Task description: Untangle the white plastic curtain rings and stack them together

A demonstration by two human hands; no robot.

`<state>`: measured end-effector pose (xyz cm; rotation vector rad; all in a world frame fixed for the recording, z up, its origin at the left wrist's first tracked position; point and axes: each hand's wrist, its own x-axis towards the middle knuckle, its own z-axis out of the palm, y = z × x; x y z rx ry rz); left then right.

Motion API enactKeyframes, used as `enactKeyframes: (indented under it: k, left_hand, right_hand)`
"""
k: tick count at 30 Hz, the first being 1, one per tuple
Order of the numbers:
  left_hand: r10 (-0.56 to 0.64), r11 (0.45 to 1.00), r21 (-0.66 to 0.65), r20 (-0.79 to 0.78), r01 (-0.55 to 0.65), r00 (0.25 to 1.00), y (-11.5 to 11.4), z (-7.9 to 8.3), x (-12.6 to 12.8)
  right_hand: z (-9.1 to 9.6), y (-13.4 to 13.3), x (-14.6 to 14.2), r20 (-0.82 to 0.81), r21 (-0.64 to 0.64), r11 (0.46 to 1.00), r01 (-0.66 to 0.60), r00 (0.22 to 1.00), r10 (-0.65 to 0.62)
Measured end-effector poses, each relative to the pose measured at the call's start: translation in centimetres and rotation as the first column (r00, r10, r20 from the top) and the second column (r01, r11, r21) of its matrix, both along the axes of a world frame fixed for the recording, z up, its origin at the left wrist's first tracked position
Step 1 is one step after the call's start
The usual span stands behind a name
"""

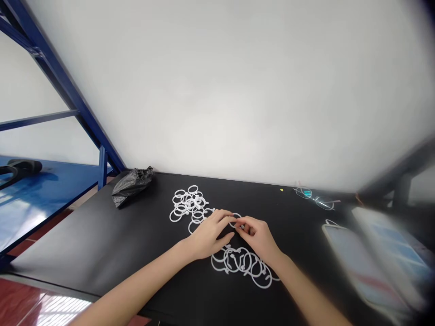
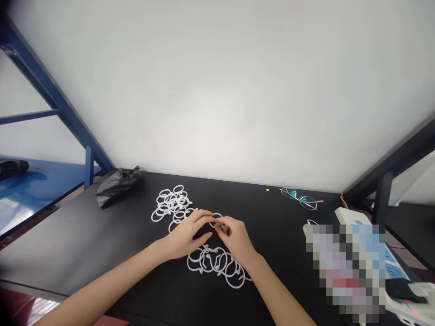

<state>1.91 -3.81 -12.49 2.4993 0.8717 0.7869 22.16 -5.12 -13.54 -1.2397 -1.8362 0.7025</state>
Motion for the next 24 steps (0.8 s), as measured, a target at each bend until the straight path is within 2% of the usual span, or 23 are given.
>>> enactKeyframes:
  k: [4,11,14,16,20,24]
  left_hand:
    - [0.073,0.99,-0.125,0.108,-0.059,0.991,-0.4,-0.3,0.6]
    - [0.157,0.975,-0.196,0.261,-0.107,0.952,0.6,-0.2,1.4]
    - [0.191,0.956,-0.281,0.37,-0.087,0.909,1.2,0.1,1.6]
    - [0.221,0.95,-0.299,0.429,-0.093,0.876,1.5,0.1,1.7]
    - [0.216,0.948,-0.309,0.451,-0.076,0.866,1.2,-0.1,1.6]
    - [0.204,0.92,-0.39,0.415,-0.029,0.887,0.1,-0.1,1.5]
  right_hand:
    - [0.5,-0.2,-0.1,-0.13,-0.016,1.0,-0.025,0.991,0.022]
    - [1.7,-1.0,-1.4,-0.278,-0.086,0.995,-0.056,0.96,0.03]
    - [2.1,-0.9,-1.5,-0.367,-0.04,0.999,0.02,0.93,-0.033]
    - [2.2,-0.8,-1.4,-0.407,-0.056,0.996,0.062,0.91,-0.08]
    - [1.5,-0.9,-1.1,-0.435,-0.155,0.988,-0.008,0.898,-0.061]
    - [1.0,-1.7,-1.1,-0.454,-0.096,0.995,-0.04,0.891,-0.008]
